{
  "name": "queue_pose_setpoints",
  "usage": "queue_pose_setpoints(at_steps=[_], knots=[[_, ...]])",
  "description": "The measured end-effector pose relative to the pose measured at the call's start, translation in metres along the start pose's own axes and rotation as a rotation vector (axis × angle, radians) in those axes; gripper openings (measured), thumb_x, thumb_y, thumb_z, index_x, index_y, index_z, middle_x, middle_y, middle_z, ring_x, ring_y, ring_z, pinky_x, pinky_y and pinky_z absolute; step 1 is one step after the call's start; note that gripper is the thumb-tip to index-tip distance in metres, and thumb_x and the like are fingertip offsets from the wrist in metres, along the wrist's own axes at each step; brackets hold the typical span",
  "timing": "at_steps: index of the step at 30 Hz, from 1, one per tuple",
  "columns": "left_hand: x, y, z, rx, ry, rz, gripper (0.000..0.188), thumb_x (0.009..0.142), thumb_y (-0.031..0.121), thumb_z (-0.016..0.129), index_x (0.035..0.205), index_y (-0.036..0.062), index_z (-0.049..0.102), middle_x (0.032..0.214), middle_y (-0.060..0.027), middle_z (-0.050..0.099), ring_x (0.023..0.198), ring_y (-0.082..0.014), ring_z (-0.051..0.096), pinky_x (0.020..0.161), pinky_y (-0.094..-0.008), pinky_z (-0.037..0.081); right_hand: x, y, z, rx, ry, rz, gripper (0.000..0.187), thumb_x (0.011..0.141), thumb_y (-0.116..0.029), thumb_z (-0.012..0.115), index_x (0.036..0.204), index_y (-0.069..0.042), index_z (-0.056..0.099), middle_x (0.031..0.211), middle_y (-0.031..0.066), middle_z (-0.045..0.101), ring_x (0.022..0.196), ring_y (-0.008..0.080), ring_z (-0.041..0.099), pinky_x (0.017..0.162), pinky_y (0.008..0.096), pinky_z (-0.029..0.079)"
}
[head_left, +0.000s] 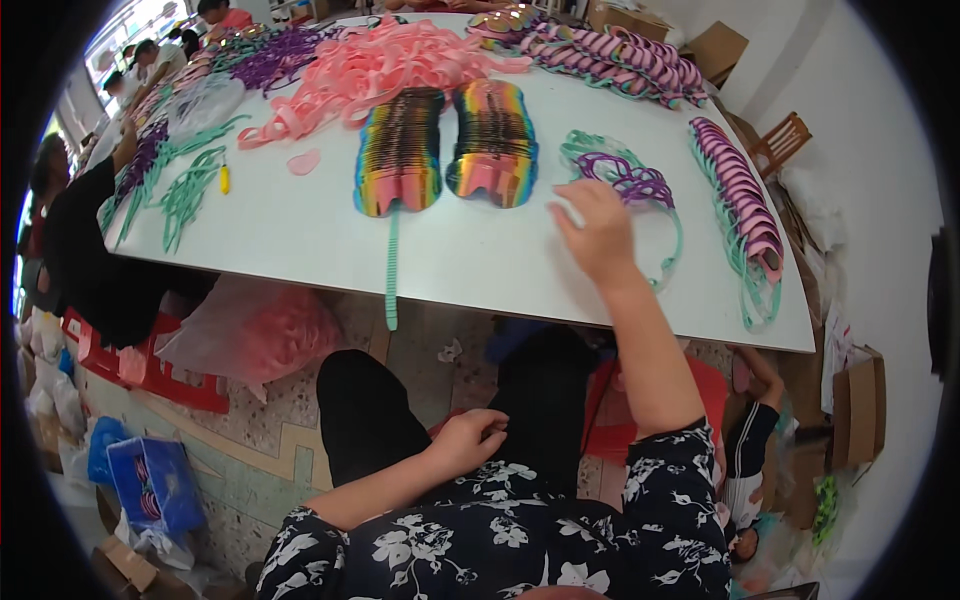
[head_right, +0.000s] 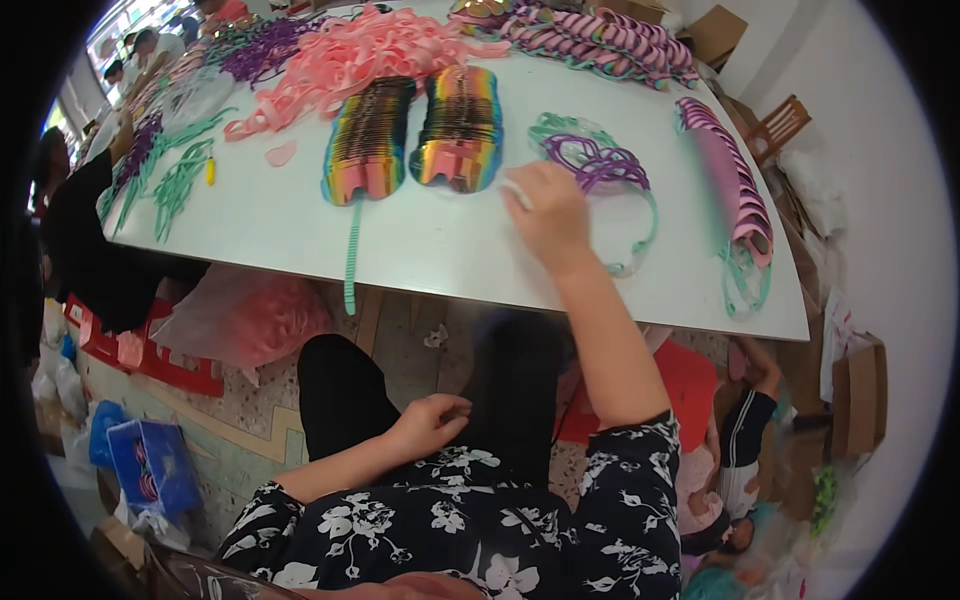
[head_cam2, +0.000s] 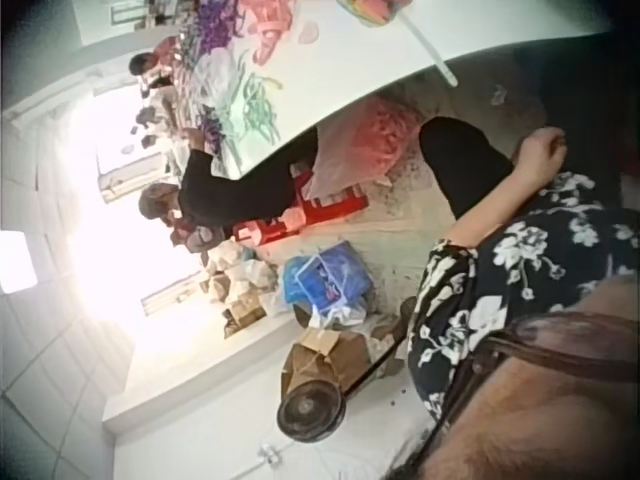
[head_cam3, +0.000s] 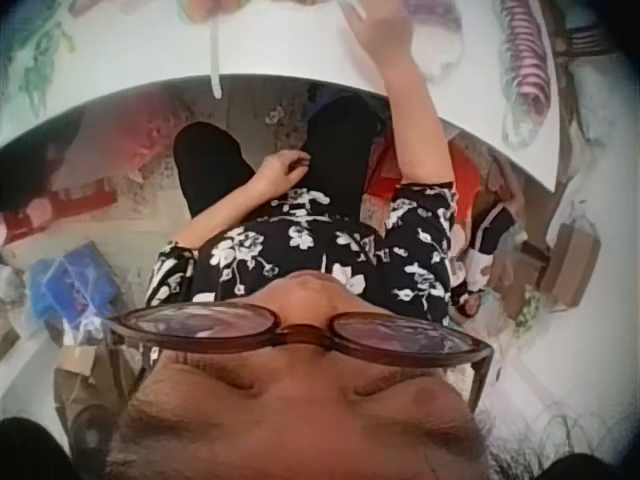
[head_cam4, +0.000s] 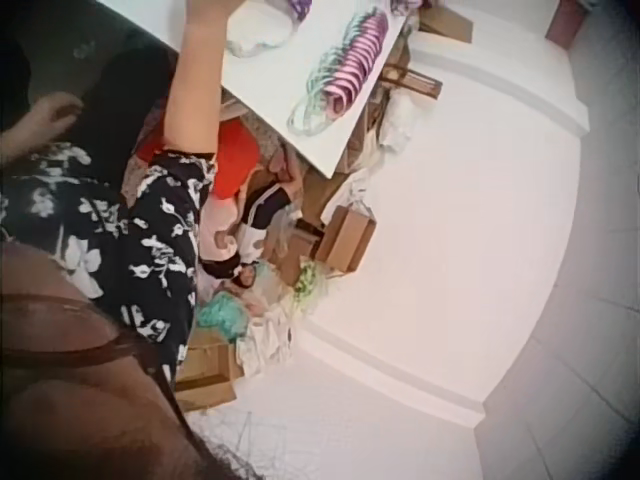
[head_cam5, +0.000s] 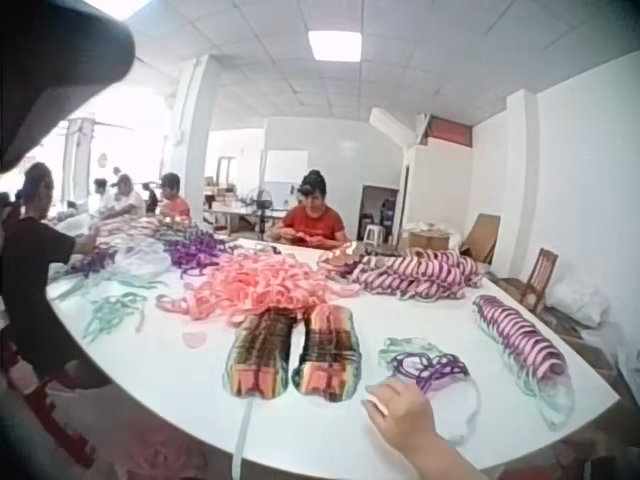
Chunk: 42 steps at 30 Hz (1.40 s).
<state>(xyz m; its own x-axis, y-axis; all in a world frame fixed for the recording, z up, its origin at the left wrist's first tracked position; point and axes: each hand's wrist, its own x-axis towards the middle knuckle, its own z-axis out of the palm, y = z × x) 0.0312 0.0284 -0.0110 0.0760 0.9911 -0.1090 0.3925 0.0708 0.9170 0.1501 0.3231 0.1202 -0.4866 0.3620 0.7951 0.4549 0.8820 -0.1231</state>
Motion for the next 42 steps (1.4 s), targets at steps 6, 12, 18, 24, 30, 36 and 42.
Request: queue_pose_setpoints(at_steps=[6,12,18,24,30,36,42], knots=[[-0.025,0.012,-0.048,0.027,0.282,0.207,0.017,0.087,0.009,0.068,0.102,0.0013,0.069,0.096,-0.0142,0.069,0.084,-0.0287,0.070,0.072,-0.0345,0.055,0.032,-0.043,0.068,-0.210,-0.136,0.124,0.050,0.070,-0.017,0.080,0.117,-0.006,0.065,0.116,0.0113,0.062,0.107,0.0314,0.058,0.091,0.0424,0.048],[-0.023,0.019,-0.120,0.128,0.574,0.474,0.012,0.082,0.001,0.071,0.094,0.0025,0.070,0.084,-0.0115,0.069,0.072,-0.0243,0.068,0.062,-0.0314,0.052,0.034,-0.043,0.084,-0.199,-0.080,0.132,0.041,0.073,-0.013,0.076,0.113,-0.006,0.067,0.108,0.0100,0.063,0.102,0.0318,0.060,0.088,0.0430,0.049],[0.043,0.039,-0.221,0.425,0.826,0.732,0.013,0.080,-0.003,0.069,0.093,0.0016,0.068,0.085,-0.0111,0.069,0.076,-0.0272,0.067,0.068,-0.0350,0.053,0.025,-0.038,0.072,-0.127,0.099,0.172,0.040,0.072,-0.010,0.077,0.111,-0.006,0.068,0.108,0.0109,0.065,0.100,0.0306,0.062,0.087,0.0409,0.051],[0.143,0.036,-0.309,0.587,0.956,0.594,0.017,0.082,0.001,0.069,0.098,0.0043,0.070,0.089,-0.0126,0.068,0.079,-0.0288,0.066,0.071,-0.0377,0.053,0.029,-0.046,0.071,-0.047,0.167,0.164,0.043,0.070,-0.011,0.081,0.111,-0.007,0.069,0.106,0.0115,0.064,0.097,0.0302,0.062,0.085,0.0398,0.050],[0.264,0.049,-0.368,1.046,1.055,0.469,0.014,0.081,0.007,0.067,0.093,0.0103,0.072,0.097,-0.0096,0.067,0.092,-0.0289,0.063,0.079,-0.0417,0.051,0.029,-0.041,0.072,0.024,0.144,0.222,0.044,0.069,-0.011,0.081,0.112,-0.008,0.069,0.106,0.0111,0.064,0.097,0.0298,0.062,0.085,0.0394,0.050],[0.318,0.041,-0.405,1.220,0.984,0.298,0.012,0.083,0.015,0.063,0.087,0.0119,0.074,0.094,-0.0083,0.067,0.094,-0.0299,0.063,0.084,-0.0413,0.049,0.031,-0.043,0.072,0.053,0.134,0.231,0.045,0.068,-0.011,0.081,0.112,-0.009,0.070,0.105,0.0094,0.064,0.095,0.0281,0.061,0.083,0.0383,0.049],[0.262,0.081,-0.387,0.749,1.377,0.727,0.010,0.084,0.012,0.070,0.090,0.0052,0.072,0.095,-0.0116,0.069,0.091,-0.0299,0.064,0.081,-0.0398,0.050,0.029,-0.039,0.069,0.041,0.132,0.225,0.045,0.068,-0.012,0.081,0.111,-0.008,0.070,0.104,0.0094,0.064,0.095,0.0283,0.062,0.083,0.0382,0.050]])
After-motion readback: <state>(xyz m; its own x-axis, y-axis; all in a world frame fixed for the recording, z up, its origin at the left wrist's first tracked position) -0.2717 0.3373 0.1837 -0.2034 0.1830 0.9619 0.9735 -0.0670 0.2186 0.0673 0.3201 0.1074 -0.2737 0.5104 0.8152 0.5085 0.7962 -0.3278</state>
